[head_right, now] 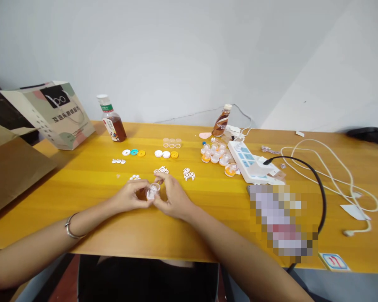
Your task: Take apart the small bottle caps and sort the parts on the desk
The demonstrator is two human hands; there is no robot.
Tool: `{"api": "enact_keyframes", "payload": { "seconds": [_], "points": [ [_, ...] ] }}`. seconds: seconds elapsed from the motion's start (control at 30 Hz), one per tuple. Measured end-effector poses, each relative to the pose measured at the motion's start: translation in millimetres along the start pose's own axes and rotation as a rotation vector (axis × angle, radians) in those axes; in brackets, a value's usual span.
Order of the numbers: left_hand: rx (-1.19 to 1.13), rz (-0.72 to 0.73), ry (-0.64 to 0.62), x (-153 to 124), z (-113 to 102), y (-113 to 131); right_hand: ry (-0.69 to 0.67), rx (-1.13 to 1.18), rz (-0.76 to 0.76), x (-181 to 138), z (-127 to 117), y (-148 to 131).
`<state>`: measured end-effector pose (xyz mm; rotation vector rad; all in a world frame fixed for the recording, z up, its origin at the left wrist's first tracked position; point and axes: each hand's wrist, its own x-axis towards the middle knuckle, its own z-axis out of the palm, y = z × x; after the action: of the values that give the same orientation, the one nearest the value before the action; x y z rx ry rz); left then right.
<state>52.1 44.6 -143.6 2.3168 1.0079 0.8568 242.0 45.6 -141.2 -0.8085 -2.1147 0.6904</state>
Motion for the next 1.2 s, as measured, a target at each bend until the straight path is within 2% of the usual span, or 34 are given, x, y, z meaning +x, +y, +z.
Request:
{"api": "enact_keyframes", "payload": {
  "seconds": [0.1,0.23,0.33,0.47,0.77,0.87,1.0,1.13,1.2],
  "points": [
    [-0.007,0.006,-0.009,0,1,0,-0.013,-0.002,0.039,0,0,-2],
    [-0.013,0.002,-0.024,-1,2,0,-0.007,-0.048,-0.011,-1,0,-3],
    [-0.003,-0.007,-0.031,0,2,0,-0.031,-0.070,0.035,-1,-1,-3],
    [0.006,-0.007,-0.040,0,0,2,-0.026,-0.121,0.003,-1,-2,-3],
    [0.079,0.005,-0.070,-1,-1,2,-0.041,-0.196,0.070,1,-2,-10],
    [0.088,0.010,-0.077,-1,-1,1,-0.023,-0.232,0.041,2,-3,-12],
    [0.081,0.020,-0.082,0,-2,1,-0.095,-0.236,0.110,2,-3,-15],
    [0.072,0.028,-0.085,-1,-1,1,-0.109,-0.244,0.142,4,-3,-19],
    [0.060,0.026,-0.097,-1,-1,1,-0.177,-0.249,0.160,5,-6,-20]
  ]
}}
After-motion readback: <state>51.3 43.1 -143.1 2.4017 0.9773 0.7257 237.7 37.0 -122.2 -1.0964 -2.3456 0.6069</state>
